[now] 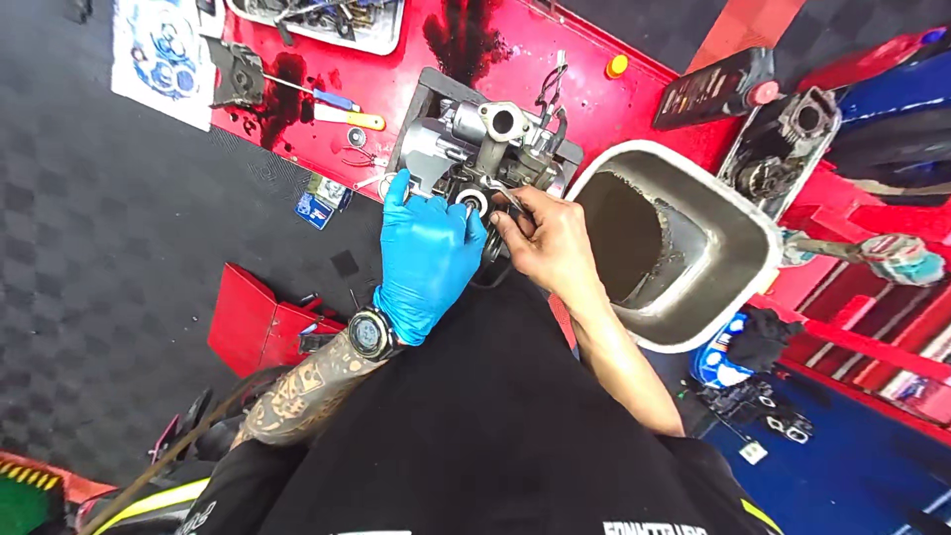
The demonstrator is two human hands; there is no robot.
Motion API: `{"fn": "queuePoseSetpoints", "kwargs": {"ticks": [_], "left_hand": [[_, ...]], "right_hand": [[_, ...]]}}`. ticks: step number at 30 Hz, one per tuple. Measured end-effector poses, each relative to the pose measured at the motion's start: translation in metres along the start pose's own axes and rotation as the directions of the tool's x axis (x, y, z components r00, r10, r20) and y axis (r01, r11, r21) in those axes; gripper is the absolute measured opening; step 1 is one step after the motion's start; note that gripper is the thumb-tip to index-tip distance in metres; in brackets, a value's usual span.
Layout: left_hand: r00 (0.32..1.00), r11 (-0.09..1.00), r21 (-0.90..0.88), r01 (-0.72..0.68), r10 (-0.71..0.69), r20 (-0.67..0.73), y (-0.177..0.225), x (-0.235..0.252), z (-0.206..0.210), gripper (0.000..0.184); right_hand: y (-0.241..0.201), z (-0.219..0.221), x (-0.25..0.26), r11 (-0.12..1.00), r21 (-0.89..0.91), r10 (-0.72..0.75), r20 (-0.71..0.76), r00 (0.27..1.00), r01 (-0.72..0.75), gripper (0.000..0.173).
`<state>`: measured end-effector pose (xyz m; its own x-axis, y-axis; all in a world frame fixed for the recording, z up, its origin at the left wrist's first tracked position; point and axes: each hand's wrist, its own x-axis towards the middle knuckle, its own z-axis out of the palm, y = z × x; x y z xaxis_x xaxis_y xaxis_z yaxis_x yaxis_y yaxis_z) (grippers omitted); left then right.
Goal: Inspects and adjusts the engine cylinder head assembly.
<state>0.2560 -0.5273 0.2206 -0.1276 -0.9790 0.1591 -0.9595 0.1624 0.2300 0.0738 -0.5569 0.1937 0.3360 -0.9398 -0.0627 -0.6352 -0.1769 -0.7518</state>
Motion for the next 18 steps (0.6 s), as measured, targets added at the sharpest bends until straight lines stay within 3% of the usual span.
{"fn": "queuePoseSetpoints", "kwargs": {"ticks": [10, 18], "left_hand": [[0.986, 0.995, 0.077, -0.061, 0.048, 0.163, 0.003, 0.005, -0.014, 0.034], [0.936, 0.985, -0.005, -0.170, 0.163, 0.312, -0.015, 0.013, -0.024, 0.032]], "right_hand": [[-0.002, 0.001, -0.002, 1.000, 0.001, 0.001, -0.003, 1.000, -0.001, 0.021], [0.000, 0.002, -0.006, 1.000, 0.019, 0.005, -0.022, 1.000, -0.005, 0.020]]}}
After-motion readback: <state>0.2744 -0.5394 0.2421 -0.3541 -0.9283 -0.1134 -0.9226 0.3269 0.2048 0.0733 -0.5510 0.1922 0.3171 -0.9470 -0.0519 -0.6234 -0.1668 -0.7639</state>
